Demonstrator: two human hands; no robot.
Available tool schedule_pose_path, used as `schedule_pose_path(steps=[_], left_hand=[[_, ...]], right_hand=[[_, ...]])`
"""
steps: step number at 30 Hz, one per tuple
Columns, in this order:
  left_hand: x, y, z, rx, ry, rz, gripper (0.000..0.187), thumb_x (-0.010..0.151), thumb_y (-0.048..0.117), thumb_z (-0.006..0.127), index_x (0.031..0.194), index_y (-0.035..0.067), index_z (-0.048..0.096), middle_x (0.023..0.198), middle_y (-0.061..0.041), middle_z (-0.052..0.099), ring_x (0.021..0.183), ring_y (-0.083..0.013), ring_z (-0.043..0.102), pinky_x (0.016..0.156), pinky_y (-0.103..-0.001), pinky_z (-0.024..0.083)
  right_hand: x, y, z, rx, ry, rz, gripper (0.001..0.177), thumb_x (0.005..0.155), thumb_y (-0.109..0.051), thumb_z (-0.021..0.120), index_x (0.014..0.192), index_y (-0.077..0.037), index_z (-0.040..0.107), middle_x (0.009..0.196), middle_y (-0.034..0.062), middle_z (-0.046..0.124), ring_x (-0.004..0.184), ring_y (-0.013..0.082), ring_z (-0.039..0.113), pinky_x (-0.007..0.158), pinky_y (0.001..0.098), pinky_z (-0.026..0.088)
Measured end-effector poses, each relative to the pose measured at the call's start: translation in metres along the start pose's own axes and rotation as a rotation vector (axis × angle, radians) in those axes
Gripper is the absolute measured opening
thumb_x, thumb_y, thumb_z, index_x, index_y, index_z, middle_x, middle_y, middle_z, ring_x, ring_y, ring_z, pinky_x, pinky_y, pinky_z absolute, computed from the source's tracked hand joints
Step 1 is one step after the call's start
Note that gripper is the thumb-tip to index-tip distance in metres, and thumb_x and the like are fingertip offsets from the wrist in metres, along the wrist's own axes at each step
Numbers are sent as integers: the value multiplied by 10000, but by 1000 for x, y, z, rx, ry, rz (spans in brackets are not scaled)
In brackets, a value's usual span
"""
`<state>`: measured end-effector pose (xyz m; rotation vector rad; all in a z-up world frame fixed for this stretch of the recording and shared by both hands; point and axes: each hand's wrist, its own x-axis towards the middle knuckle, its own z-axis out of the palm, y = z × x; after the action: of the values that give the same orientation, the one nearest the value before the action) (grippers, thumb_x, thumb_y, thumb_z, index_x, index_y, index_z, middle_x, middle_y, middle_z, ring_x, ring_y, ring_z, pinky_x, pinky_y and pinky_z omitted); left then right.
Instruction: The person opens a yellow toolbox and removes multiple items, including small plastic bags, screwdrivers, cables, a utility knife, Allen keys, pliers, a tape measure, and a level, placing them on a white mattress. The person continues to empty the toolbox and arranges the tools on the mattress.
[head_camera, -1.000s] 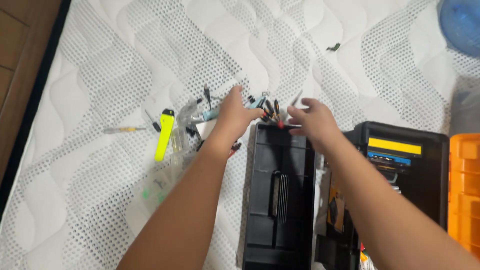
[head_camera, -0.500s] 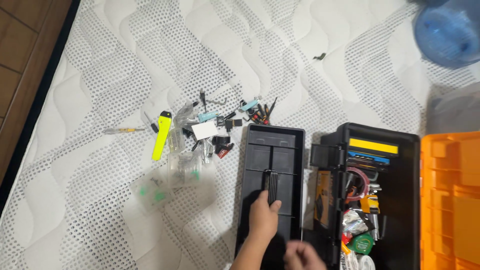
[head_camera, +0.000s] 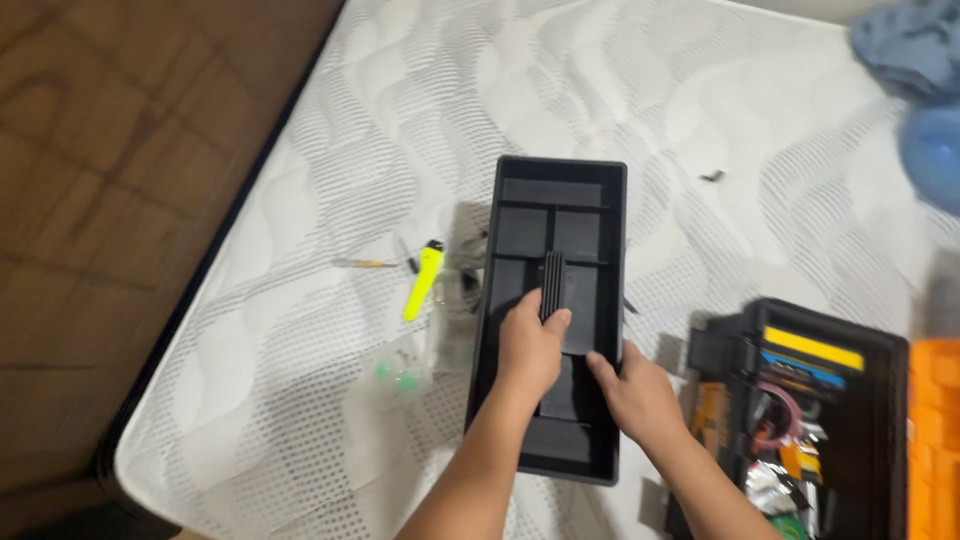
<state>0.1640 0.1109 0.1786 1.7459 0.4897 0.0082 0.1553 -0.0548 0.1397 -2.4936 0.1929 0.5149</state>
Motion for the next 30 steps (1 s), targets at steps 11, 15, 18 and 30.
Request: schedule_pose_path(steps=[11, 15, 18, 30], left_hand=[[24, -60, -260, 14, 229, -284, 239, 929, 184, 667, 1065, -12, 677, 769, -106, 714, 664, -211, 692, 609, -375, 550], [25, -110, -326, -4, 248, -351, 307, 954, 195, 647, 1169, -19, 685, 929, -163, 759, 835, -265, 737, 699, -387, 573], [27, -151, -353, 102, 292, -278, 650, 935, 201, 668, 1510, 73, 395, 1365, -185, 609, 1217, -317, 625, 982, -384, 529], [-40, -251, -309, 628, 369, -156, 584, 848, 127, 734, 1397, 93, 535, 1484, -175, 490, 1322, -415, 490, 1090, -480, 404]], right_hand=[[-6, -203, 171, -145, -197, -324, 424, 828, -212, 671, 1172, 20, 586, 938, 302, 708, 956, 471, 678, 856, 529, 532], [-9, -238, 248, -218, -203, -431, 343, 887, -185, 635, 1134, 51, 607, 947, 309, 706, 949, 479, 681, 866, 521, 540], [-6, -248, 288, -149, -214, -497, 462, 894, -234, 660, 1256, 41, 573, 926, 286, 720, 913, 464, 696, 818, 510, 549], [-20, -200, 285, 29, -462, -353, 535, 866, -255, 716, 1354, -77, 590, 1126, 137, 753, 809, 254, 757, 780, 398, 602]])
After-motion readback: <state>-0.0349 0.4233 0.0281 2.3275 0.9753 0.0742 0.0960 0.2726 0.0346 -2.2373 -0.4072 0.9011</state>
